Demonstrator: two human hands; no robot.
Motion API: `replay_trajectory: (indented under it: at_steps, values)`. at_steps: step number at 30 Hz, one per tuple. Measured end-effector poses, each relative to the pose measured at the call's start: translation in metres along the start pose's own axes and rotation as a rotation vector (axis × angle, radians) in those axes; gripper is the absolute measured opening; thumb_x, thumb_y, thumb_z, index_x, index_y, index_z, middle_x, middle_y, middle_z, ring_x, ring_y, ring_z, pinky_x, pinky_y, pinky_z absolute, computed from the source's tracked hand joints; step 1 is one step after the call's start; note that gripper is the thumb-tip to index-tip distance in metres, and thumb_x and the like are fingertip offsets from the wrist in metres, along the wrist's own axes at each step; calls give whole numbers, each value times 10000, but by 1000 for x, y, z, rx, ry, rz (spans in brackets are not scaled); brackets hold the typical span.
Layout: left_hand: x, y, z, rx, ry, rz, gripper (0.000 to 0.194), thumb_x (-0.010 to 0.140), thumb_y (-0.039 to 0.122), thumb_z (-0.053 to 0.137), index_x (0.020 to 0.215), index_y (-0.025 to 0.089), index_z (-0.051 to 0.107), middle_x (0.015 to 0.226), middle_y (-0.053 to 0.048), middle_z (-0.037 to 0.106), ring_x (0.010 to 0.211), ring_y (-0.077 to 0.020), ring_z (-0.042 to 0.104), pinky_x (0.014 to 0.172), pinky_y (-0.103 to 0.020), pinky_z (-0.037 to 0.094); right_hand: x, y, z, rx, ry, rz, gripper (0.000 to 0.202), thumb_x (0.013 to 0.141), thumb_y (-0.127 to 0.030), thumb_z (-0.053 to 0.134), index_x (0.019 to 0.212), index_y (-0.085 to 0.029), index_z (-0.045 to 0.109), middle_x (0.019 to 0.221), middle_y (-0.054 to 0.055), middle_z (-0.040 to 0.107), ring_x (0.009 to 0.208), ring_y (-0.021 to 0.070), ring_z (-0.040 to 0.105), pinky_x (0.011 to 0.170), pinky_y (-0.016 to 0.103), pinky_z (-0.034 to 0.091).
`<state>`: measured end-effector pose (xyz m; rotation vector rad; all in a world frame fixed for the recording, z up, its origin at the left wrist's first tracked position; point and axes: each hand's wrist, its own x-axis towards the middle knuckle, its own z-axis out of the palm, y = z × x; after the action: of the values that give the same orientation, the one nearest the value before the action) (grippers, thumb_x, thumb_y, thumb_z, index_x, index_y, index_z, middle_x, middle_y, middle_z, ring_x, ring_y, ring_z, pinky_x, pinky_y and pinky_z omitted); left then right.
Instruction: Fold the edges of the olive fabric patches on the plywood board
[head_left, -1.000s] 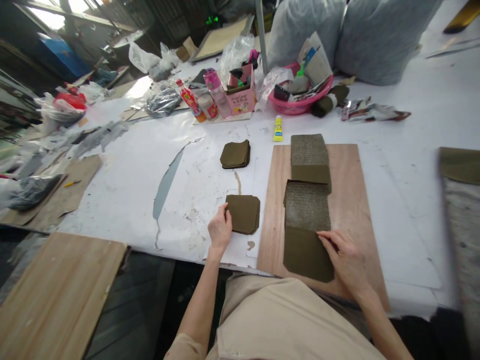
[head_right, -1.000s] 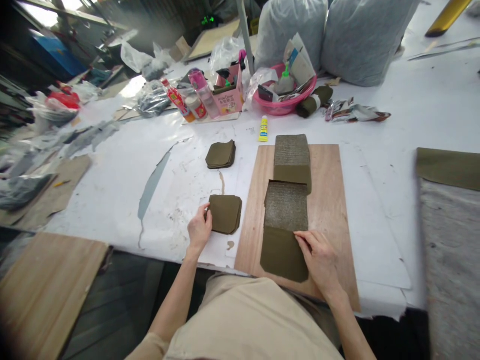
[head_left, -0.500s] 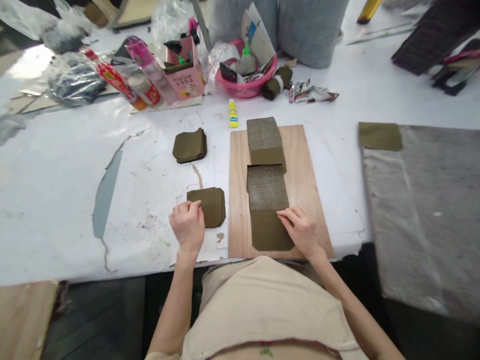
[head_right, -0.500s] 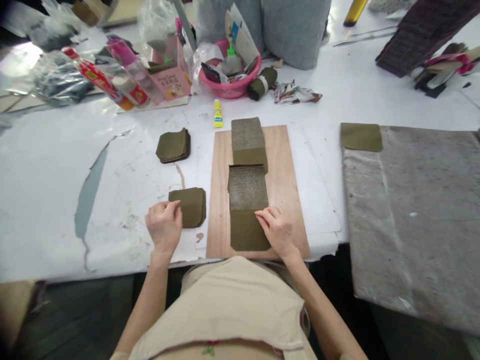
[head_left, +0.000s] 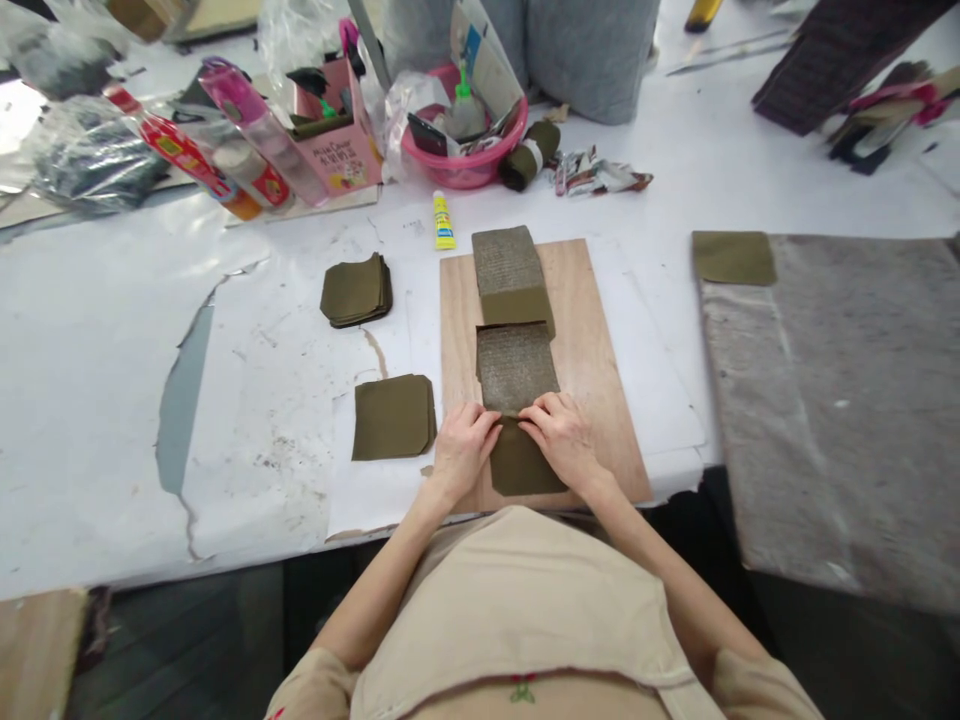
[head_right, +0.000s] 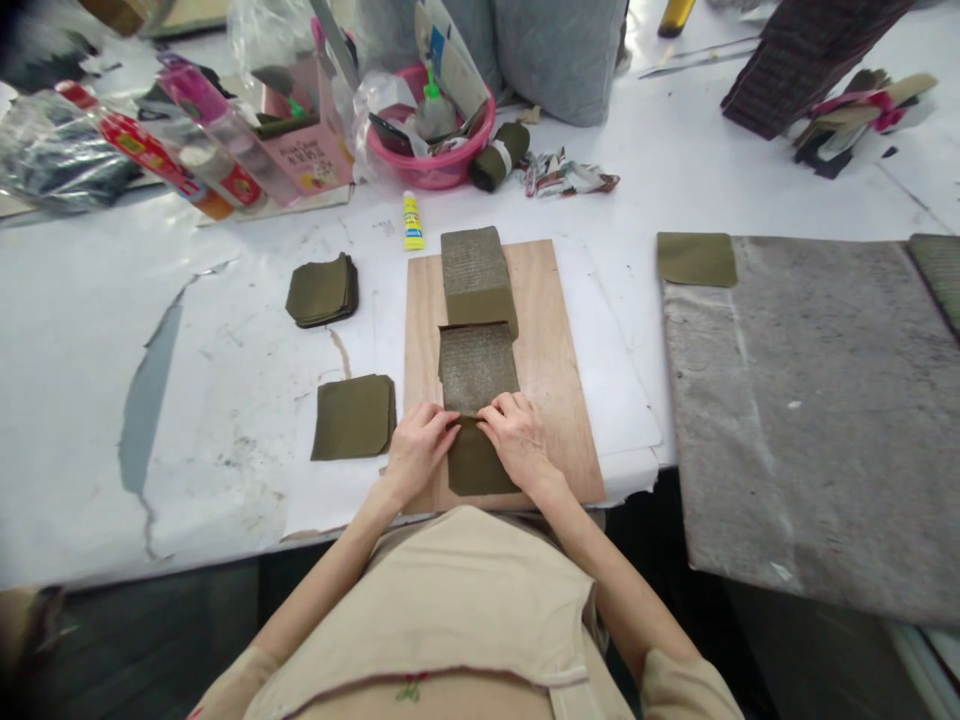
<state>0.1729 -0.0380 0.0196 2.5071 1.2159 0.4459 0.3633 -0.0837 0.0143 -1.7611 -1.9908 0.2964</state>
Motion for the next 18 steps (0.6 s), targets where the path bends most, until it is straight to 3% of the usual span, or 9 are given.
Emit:
replay_trajectory:
  at_steps: [7, 13, 18]
  values:
    - [3, 3, 3, -67, 15, -92, 86, 892, 190, 604, 967, 185, 563, 940, -46, 570, 930, -214, 540, 817, -334, 474, -4, 2, 5, 73, 66, -68, 51, 895, -184, 612, 869, -215, 644, 1012, 41, 629, 1019, 214, 525, 901, 385, 409]
    - [10, 4, -2, 97, -55, 24, 282, 908, 173, 570, 1183, 234, 581, 1048, -63, 539, 1000, -226, 506, 872, -352, 472, -5, 2, 8, 120, 95, -158, 127, 889, -115, 565, 896, -233, 615, 1069, 16, 659, 1158, 211, 502, 1068, 430, 344]
    - [18, 5, -10, 191, -147, 71, 61, 886, 201, 610, 943, 204, 632, 1066, -70, 539, 1006, -242, 489, 875, -369, 468, -5, 5, 7, 128, 115, -129, 125, 873, -124, 575, 957, -217, 583, 955, 26, 660, 1018, 202, 559, 1064, 436, 352]
